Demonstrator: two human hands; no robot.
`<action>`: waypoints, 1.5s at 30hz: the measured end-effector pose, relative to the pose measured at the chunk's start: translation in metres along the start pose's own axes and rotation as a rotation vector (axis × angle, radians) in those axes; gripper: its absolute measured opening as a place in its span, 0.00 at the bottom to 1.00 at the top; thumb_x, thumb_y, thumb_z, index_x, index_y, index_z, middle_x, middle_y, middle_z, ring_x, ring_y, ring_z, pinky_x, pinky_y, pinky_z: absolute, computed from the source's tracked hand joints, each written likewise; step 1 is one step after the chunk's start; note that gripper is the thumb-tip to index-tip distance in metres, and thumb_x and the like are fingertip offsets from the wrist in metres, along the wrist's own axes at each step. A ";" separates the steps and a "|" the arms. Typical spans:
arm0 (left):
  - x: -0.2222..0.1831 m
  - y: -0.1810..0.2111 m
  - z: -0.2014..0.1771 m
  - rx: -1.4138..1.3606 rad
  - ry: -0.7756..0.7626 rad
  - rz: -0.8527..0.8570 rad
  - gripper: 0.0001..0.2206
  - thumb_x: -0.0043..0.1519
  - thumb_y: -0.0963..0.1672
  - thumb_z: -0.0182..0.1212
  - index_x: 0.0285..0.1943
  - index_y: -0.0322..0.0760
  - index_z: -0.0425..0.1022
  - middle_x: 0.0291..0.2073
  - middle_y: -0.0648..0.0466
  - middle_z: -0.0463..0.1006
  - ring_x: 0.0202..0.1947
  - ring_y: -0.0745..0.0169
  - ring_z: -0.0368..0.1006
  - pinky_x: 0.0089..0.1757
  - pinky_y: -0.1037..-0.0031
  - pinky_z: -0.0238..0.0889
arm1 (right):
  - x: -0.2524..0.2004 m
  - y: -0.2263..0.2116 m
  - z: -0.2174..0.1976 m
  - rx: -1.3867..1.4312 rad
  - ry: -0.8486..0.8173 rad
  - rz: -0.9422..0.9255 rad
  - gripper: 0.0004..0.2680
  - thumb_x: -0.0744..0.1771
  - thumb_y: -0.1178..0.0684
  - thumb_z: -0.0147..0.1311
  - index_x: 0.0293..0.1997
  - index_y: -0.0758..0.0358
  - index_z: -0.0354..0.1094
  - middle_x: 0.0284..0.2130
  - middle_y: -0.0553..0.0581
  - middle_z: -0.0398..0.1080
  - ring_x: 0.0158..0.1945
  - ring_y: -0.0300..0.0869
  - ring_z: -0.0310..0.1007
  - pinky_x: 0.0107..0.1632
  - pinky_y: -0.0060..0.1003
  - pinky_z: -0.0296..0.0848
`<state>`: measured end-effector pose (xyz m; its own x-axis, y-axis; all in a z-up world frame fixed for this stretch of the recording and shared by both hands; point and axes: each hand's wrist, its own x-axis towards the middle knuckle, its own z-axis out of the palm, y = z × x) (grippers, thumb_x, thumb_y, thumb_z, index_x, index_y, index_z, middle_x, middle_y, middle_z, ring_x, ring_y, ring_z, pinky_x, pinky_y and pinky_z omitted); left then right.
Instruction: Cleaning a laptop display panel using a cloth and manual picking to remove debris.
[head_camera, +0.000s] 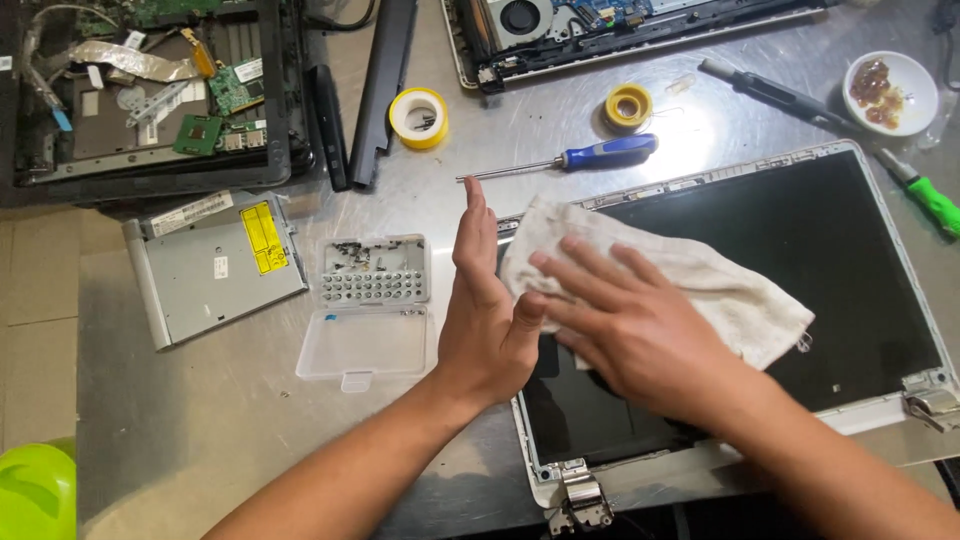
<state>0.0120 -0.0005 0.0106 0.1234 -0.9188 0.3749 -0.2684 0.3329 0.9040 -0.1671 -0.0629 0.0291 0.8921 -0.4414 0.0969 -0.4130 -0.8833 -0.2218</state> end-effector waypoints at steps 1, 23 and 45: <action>0.000 -0.001 0.001 -0.005 -0.007 -0.001 0.40 0.71 0.61 0.34 0.78 0.31 0.26 0.80 0.35 0.23 0.83 0.34 0.28 0.79 0.50 0.31 | -0.007 -0.005 -0.003 0.000 -0.002 0.008 0.18 0.68 0.43 0.49 0.68 0.45 0.64 0.72 0.54 0.56 0.75 0.54 0.50 0.67 0.60 0.54; -0.008 -0.009 0.008 1.000 -0.482 0.063 0.55 0.59 0.71 0.50 0.82 0.43 0.26 0.81 0.42 0.31 0.80 0.33 0.24 0.73 0.48 0.24 | -0.099 0.057 -0.028 -0.041 -0.057 0.345 0.16 0.69 0.42 0.45 0.64 0.42 0.69 0.66 0.47 0.66 0.73 0.44 0.59 0.69 0.54 0.54; -0.007 -0.008 0.012 1.015 -0.474 0.069 0.59 0.56 0.71 0.53 0.81 0.45 0.20 0.81 0.43 0.28 0.80 0.35 0.22 0.72 0.48 0.20 | -0.066 0.021 -0.021 -0.004 0.062 0.270 0.12 0.68 0.45 0.52 0.56 0.39 0.75 0.61 0.40 0.71 0.69 0.42 0.64 0.62 0.52 0.56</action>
<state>0.0017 0.0012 -0.0015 -0.2400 -0.9650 0.1058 -0.9415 0.2579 0.2168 -0.2387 -0.0562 0.0387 0.7368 -0.6695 0.0945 -0.6350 -0.7332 -0.2434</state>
